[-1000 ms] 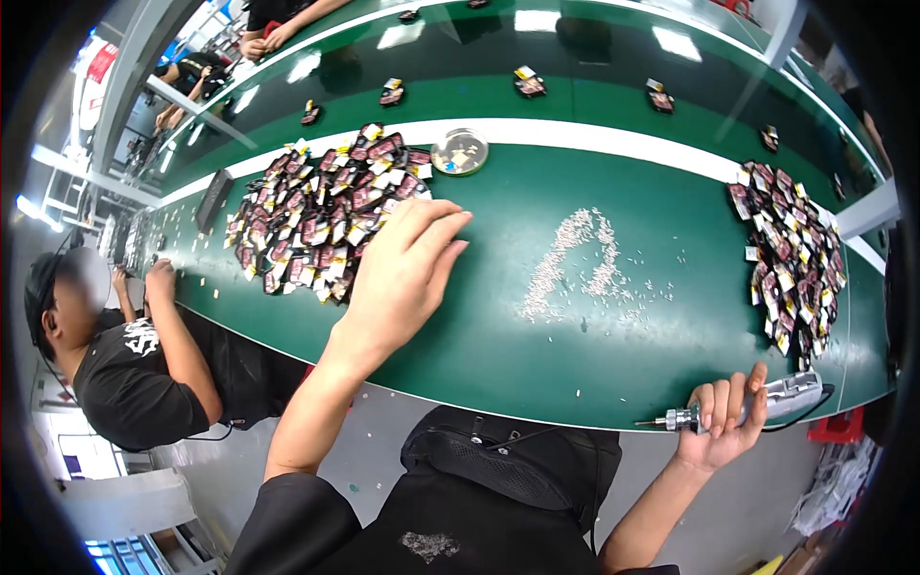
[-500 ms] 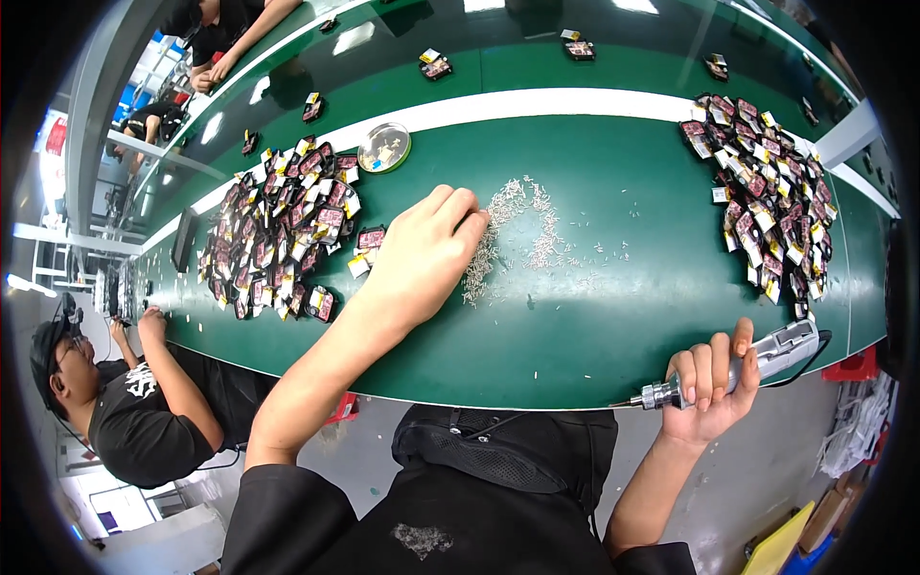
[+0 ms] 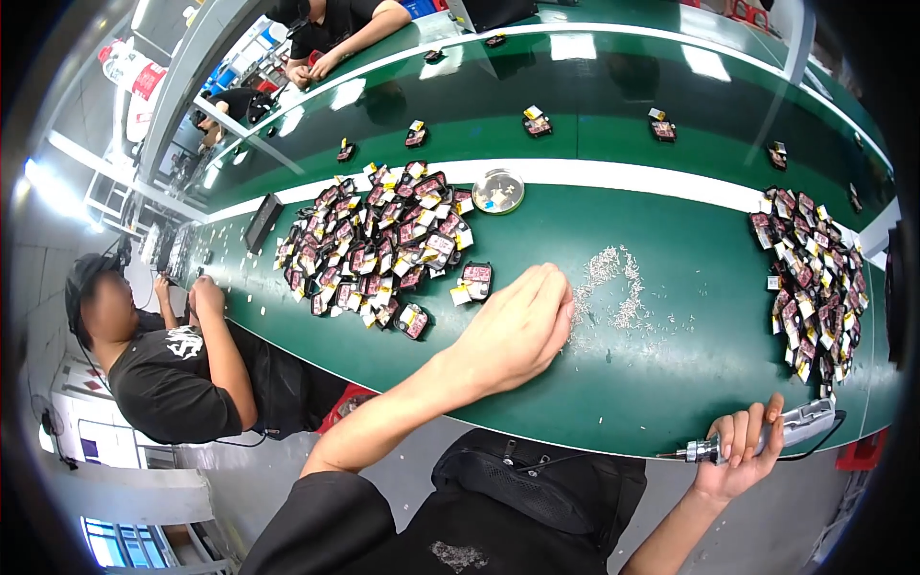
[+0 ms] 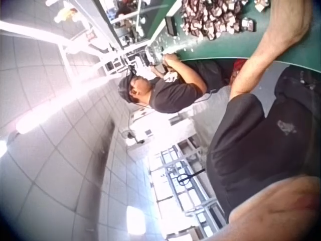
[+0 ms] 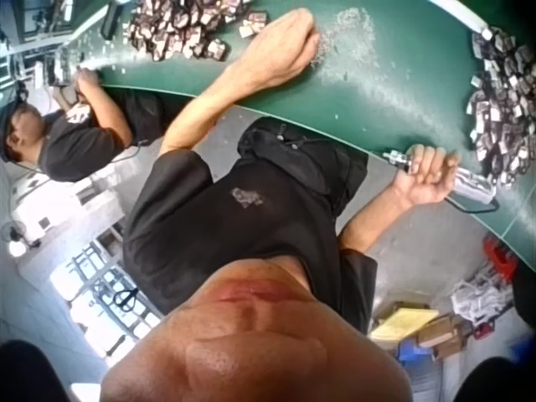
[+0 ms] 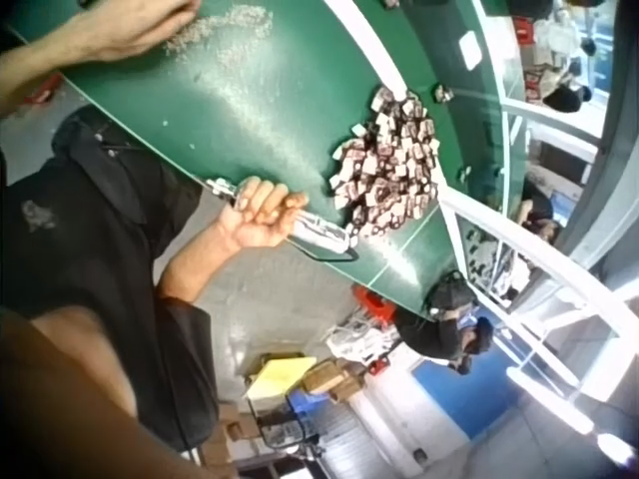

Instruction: Assembling small electronic components using an electric screwdriver on a production line.

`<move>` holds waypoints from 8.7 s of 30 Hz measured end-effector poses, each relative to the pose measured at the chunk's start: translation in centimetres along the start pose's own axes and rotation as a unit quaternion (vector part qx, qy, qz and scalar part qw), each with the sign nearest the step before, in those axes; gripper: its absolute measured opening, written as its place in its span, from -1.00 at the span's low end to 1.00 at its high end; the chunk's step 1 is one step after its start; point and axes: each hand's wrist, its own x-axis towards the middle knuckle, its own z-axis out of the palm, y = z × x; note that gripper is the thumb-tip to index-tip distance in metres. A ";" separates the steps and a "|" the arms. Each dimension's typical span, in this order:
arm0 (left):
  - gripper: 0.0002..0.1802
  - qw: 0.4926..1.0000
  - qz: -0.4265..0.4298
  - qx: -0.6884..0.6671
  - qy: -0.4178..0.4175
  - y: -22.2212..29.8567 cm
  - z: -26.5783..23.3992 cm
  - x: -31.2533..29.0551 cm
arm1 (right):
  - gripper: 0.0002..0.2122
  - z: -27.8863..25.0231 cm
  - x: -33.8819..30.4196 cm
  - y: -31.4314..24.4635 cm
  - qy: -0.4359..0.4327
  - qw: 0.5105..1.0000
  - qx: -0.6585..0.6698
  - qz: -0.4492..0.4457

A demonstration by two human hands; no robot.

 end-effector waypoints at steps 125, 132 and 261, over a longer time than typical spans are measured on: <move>-0.55 0.956 0.252 -0.033 -0.145 9.4 9.0 0.8 | -0.82 0.3 -3.4 -3.6 -0.087 0.987 -0.134 0.023; -0.48 0.956 0.233 -0.054 -0.170 9.4 8.8 0.7 | -0.71 2.4 1.9 -5.8 -0.146 0.962 -0.228 -0.019; -0.66 0.923 -0.228 0.289 -0.110 -35.7 -20.0 3.5 | -0.89 2.5 1.3 2.6 0.032 0.995 0.050 0.082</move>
